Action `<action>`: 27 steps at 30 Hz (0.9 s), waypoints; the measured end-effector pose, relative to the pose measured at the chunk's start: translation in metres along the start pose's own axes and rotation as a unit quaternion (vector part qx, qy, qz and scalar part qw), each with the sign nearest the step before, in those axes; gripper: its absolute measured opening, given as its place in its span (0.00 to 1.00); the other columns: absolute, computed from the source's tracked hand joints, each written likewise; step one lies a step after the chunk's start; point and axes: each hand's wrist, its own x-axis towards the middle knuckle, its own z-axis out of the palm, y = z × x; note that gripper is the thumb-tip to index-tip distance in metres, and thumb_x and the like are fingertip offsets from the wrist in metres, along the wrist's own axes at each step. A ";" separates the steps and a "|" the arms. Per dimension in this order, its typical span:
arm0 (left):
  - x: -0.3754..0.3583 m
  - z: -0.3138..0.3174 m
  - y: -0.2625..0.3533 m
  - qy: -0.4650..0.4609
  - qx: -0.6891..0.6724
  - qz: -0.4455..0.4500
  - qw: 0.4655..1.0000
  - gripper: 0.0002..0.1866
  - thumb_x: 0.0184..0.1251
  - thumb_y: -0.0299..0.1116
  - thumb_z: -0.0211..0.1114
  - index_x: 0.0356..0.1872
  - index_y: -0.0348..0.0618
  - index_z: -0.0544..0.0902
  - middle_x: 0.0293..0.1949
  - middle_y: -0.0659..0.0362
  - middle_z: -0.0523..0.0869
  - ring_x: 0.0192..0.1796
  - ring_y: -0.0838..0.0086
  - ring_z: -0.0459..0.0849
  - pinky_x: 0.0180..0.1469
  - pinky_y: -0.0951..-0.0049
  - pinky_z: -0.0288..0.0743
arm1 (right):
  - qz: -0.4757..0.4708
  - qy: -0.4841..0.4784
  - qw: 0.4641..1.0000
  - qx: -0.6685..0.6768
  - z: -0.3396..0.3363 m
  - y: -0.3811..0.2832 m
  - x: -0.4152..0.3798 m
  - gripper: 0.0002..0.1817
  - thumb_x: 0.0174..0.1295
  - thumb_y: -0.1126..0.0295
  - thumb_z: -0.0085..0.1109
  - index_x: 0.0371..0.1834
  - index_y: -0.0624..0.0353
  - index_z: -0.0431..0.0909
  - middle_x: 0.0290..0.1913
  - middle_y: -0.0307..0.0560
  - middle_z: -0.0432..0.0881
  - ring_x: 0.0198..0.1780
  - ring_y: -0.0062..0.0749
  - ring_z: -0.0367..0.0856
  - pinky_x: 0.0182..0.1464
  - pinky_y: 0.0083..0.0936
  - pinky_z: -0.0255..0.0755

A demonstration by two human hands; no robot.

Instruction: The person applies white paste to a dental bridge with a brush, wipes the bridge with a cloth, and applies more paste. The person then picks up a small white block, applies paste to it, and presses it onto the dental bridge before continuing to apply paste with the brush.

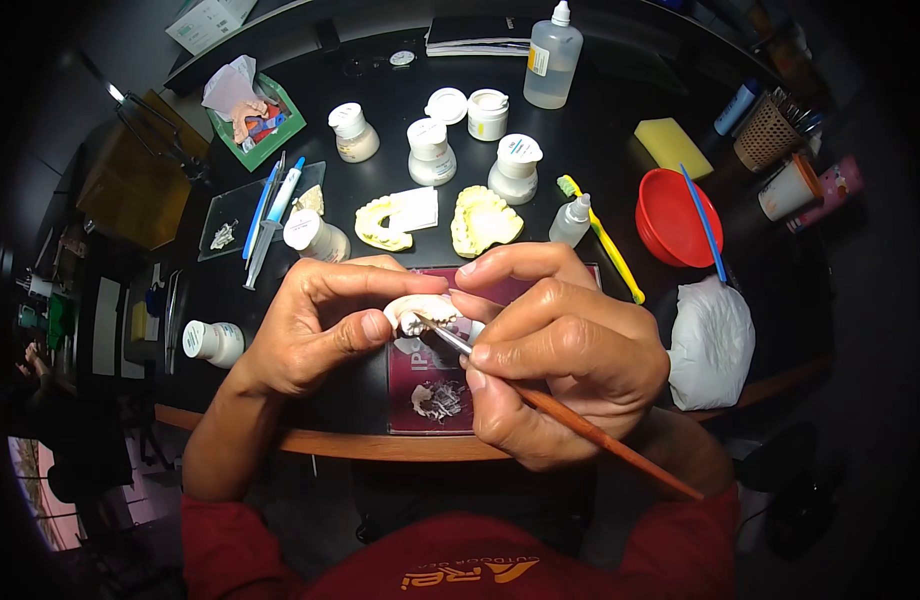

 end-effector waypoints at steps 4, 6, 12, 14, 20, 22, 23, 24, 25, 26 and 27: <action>0.000 0.002 0.001 0.012 0.041 0.001 0.999 0.16 0.73 0.28 0.71 0.58 0.32 0.87 0.41 0.56 0.89 0.41 0.79 0.85 0.45 0.78 0.78 | 0.060 0.025 0.997 0.041 0.001 0.001 -0.007 0.12 0.58 0.89 0.55 0.43 0.65 0.77 0.35 0.51 0.79 0.63 0.49 0.75 0.63 0.51 0.85; 0.000 0.002 0.001 0.014 0.062 0.009 0.998 0.16 0.73 0.29 0.71 0.57 0.32 0.87 0.40 0.56 0.89 0.40 0.79 0.85 0.45 0.78 0.78 | 0.080 0.024 0.995 0.047 0.001 -0.001 -0.008 0.12 0.58 0.89 0.54 0.42 0.64 0.75 0.35 0.50 0.78 0.64 0.49 0.75 0.65 0.53 0.83; 0.000 -0.001 0.006 -0.004 0.093 -0.035 0.995 0.22 0.68 0.33 0.73 0.59 0.31 0.86 0.47 0.51 0.89 0.51 0.70 0.86 0.57 0.69 0.77 | 0.088 0.007 0.994 0.066 0.001 -0.002 -0.006 0.11 0.57 0.88 0.54 0.41 0.62 0.75 0.34 0.48 0.78 0.64 0.50 0.75 0.67 0.55 0.81; -0.001 -0.002 0.005 -0.005 0.100 -0.029 0.995 0.22 0.67 0.33 0.75 0.59 0.31 0.87 0.46 0.51 0.89 0.50 0.70 0.86 0.56 0.69 0.77 | 0.085 0.004 0.994 0.069 0.000 -0.002 -0.005 0.11 0.57 0.87 0.54 0.41 0.62 0.75 0.34 0.47 0.78 0.64 0.50 0.75 0.67 0.55 0.80; 0.001 -0.001 -0.002 0.003 0.120 0.037 0.992 0.19 0.65 0.28 0.78 0.56 0.35 0.89 0.40 0.57 0.88 0.41 0.78 0.84 0.44 0.76 0.77 | 0.074 -0.001 0.996 0.056 0.001 0.001 -0.007 0.11 0.55 0.87 0.55 0.40 0.63 0.77 0.33 0.47 0.78 0.64 0.51 0.74 0.67 0.55 0.80; 0.001 -0.002 -0.002 -0.002 0.125 0.028 0.992 0.21 0.63 0.31 0.79 0.56 0.34 0.88 0.41 0.55 0.88 0.44 0.75 0.84 0.48 0.74 0.76 | 0.068 -0.002 0.996 0.057 0.000 0.002 -0.007 0.11 0.55 0.87 0.56 0.39 0.63 0.77 0.33 0.46 0.78 0.64 0.51 0.75 0.66 0.55 0.81; 0.000 -0.003 0.002 -0.007 0.125 0.012 0.992 0.23 0.63 0.33 0.79 0.57 0.33 0.88 0.43 0.54 0.88 0.46 0.73 0.84 0.52 0.71 0.76 | 0.069 0.004 0.996 0.062 0.001 0.001 -0.007 0.11 0.54 0.87 0.56 0.39 0.63 0.78 0.33 0.46 0.78 0.64 0.51 0.75 0.66 0.55 0.81; 0.000 -0.003 0.003 -0.011 0.125 -0.005 0.992 0.25 0.62 0.36 0.80 0.58 0.32 0.88 0.44 0.53 0.89 0.49 0.71 0.85 0.56 0.69 0.76 | 0.069 0.005 0.996 0.063 0.001 0.001 -0.007 0.11 0.54 0.87 0.56 0.39 0.63 0.78 0.32 0.46 0.78 0.64 0.51 0.75 0.66 0.55 0.82; 0.000 -0.003 0.003 -0.010 0.117 -0.006 0.993 0.25 0.62 0.36 0.80 0.58 0.32 0.87 0.44 0.53 0.88 0.49 0.71 0.85 0.56 0.69 0.76 | 0.068 0.007 0.996 0.065 0.002 0.001 -0.006 0.11 0.54 0.87 0.56 0.38 0.63 0.78 0.32 0.46 0.78 0.64 0.51 0.75 0.66 0.55 0.82; 0.000 -0.002 0.002 -0.008 0.110 -0.007 0.994 0.26 0.62 0.36 0.80 0.58 0.31 0.87 0.44 0.53 0.88 0.49 0.71 0.85 0.56 0.69 0.76 | 0.067 0.004 0.996 0.063 0.002 0.001 -0.006 0.11 0.53 0.87 0.56 0.38 0.63 0.78 0.32 0.46 0.78 0.63 0.51 0.75 0.65 0.55 0.82; 0.000 -0.002 0.002 -0.006 0.102 -0.007 0.995 0.26 0.62 0.36 0.80 0.57 0.31 0.87 0.44 0.53 0.88 0.49 0.71 0.85 0.56 0.69 0.76 | 0.066 0.003 0.996 0.061 0.002 0.001 -0.006 0.11 0.53 0.87 0.56 0.38 0.63 0.78 0.32 0.46 0.78 0.63 0.51 0.75 0.65 0.55 0.82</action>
